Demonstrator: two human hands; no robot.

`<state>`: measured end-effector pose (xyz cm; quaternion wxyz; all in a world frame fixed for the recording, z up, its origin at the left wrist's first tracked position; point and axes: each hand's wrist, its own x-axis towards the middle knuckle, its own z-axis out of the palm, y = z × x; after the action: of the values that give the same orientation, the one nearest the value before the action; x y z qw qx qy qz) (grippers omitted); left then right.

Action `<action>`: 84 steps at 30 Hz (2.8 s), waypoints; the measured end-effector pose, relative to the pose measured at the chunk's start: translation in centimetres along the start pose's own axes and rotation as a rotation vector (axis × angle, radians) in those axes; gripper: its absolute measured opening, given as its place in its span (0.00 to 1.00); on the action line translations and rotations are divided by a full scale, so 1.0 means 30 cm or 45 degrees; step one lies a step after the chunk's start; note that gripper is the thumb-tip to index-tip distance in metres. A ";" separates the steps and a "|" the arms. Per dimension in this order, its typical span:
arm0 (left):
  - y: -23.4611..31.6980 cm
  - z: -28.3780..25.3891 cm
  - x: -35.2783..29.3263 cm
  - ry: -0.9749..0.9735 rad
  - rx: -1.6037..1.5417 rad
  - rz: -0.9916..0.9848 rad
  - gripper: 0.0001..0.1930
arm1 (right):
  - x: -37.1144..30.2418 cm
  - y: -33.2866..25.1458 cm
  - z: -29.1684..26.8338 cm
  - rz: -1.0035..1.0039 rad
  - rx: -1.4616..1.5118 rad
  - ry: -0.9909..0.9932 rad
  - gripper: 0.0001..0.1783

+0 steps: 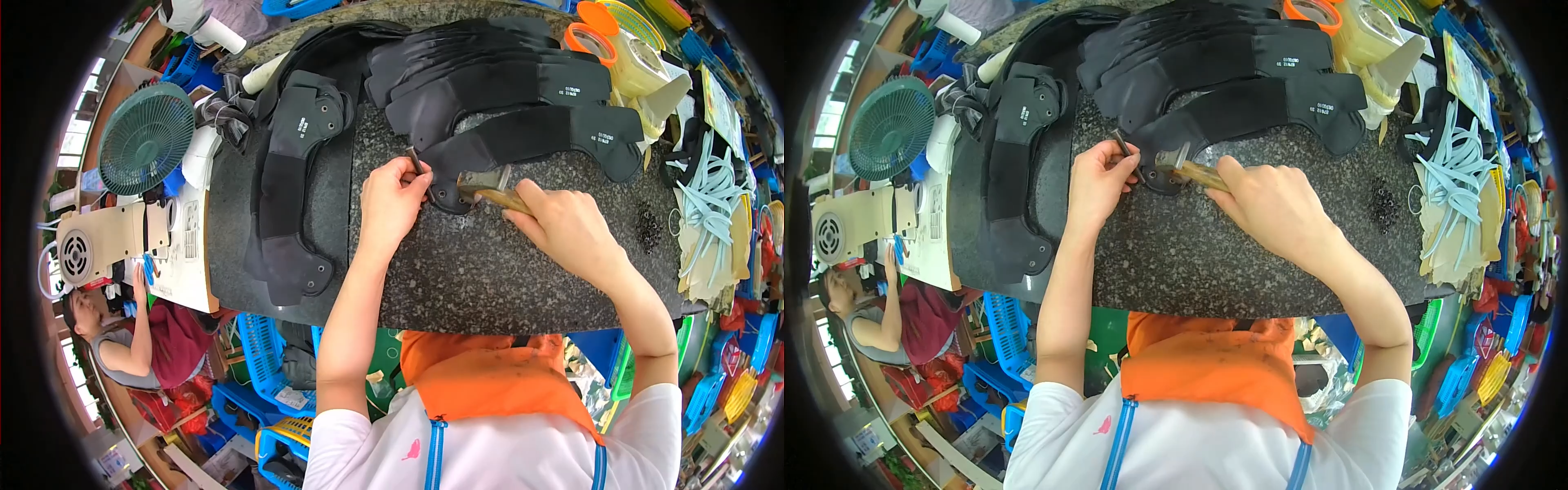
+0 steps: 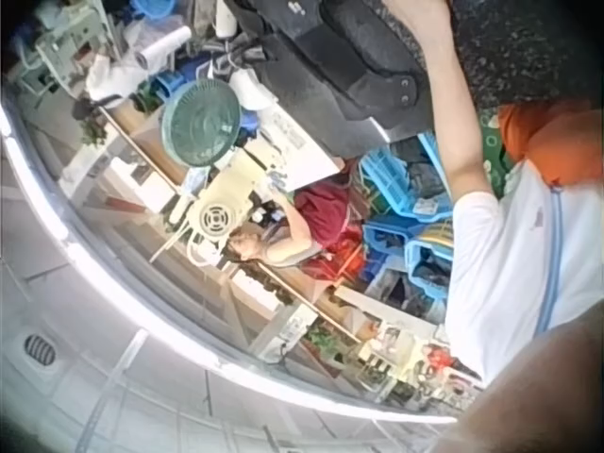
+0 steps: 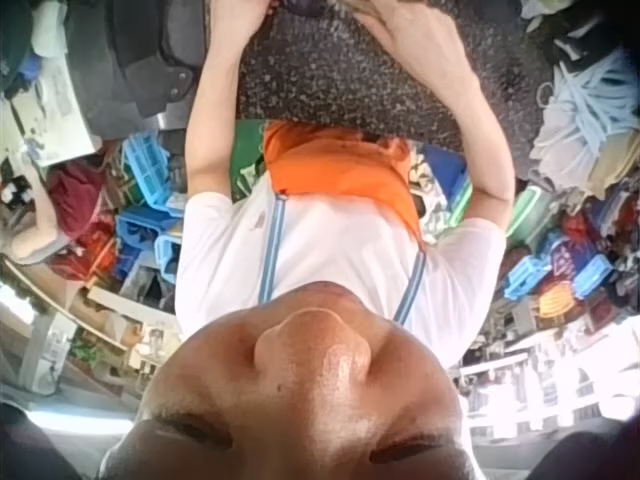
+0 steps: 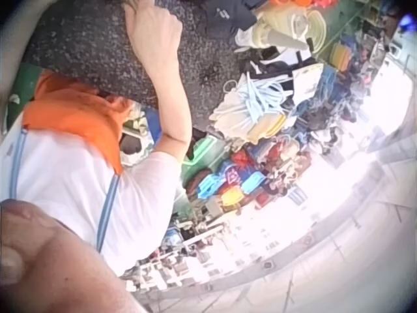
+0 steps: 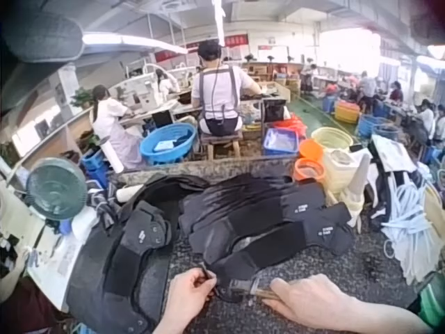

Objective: The person punches holes into shoe components using a metal punch and a hammer, stacking the pieces on the workbench.

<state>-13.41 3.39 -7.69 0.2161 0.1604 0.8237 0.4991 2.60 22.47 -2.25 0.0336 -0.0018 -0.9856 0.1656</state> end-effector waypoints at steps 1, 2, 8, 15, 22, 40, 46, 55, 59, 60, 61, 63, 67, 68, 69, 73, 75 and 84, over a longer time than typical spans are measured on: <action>-0.010 0.000 0.003 0.006 0.043 0.061 0.06 | 0.000 -0.006 0.000 -0.005 0.000 0.001 0.16; -0.017 -0.002 0.004 0.012 0.086 0.122 0.06 | 0.000 -0.018 0.003 0.007 0.037 0.070 0.16; -0.018 0.004 0.008 0.033 0.055 0.100 0.06 | 0.022 -0.043 0.075 -0.037 0.022 0.129 0.16; 0.056 -0.096 -0.098 0.389 0.351 0.239 0.06 | -0.032 0.011 0.016 0.041 0.028 0.054 0.16; 0.251 -0.045 -0.214 0.293 0.655 1.044 0.07 | -0.256 0.107 -0.049 0.417 0.085 0.125 0.15; 0.062 0.300 0.000 -0.531 -0.402 0.368 0.06 | -0.271 0.022 -0.345 0.532 0.367 0.658 0.16; 0.087 0.294 -0.022 -0.426 0.115 0.831 0.07 | -0.267 0.037 -0.254 0.373 0.591 1.060 0.14; 0.137 0.320 0.008 -0.499 -0.166 0.318 0.04 | -0.301 0.124 -0.082 0.487 0.069 0.092 0.15; 0.130 0.363 0.031 -0.539 -0.415 0.299 0.04 | -0.316 0.146 -0.023 0.518 0.085 0.105 0.16; 0.129 0.373 0.034 -0.552 -0.384 0.288 0.04 | -0.317 0.149 -0.028 0.530 0.098 0.107 0.16; 0.125 0.377 0.039 -0.561 -0.350 0.277 0.04 | -0.308 0.148 -0.050 0.532 0.104 0.110 0.16; 0.107 0.376 0.038 -0.530 -0.284 0.321 0.04 | -0.288 0.142 -0.131 0.526 0.150 0.072 0.16; 0.115 0.379 0.027 -0.507 -0.170 0.527 0.05 | -0.278 0.059 -0.326 0.501 0.317 0.621 0.15; 0.114 0.384 0.023 -0.512 -0.170 0.526 0.05 | -0.283 0.034 -0.345 0.537 0.505 0.759 0.14; 0.112 0.394 0.020 -0.427 -0.040 0.721 0.05 | -0.287 0.017 -0.353 0.569 0.691 0.897 0.13; 0.120 0.387 0.011 -0.316 0.371 0.977 0.06 | -0.255 0.091 -0.292 0.482 0.044 0.003 0.14; 0.105 0.391 0.052 -0.313 0.110 0.842 0.06 | -0.244 0.107 -0.232 0.459 0.045 0.066 0.15; 0.176 0.206 0.080 -0.256 0.535 0.562 0.08 | -0.206 0.091 -0.047 0.305 0.109 -0.033 0.15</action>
<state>-12.01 11.58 -5.96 0.1451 0.4250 0.8285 0.3345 8.85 25.43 -2.24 0.0009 -0.1161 -0.9707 0.2104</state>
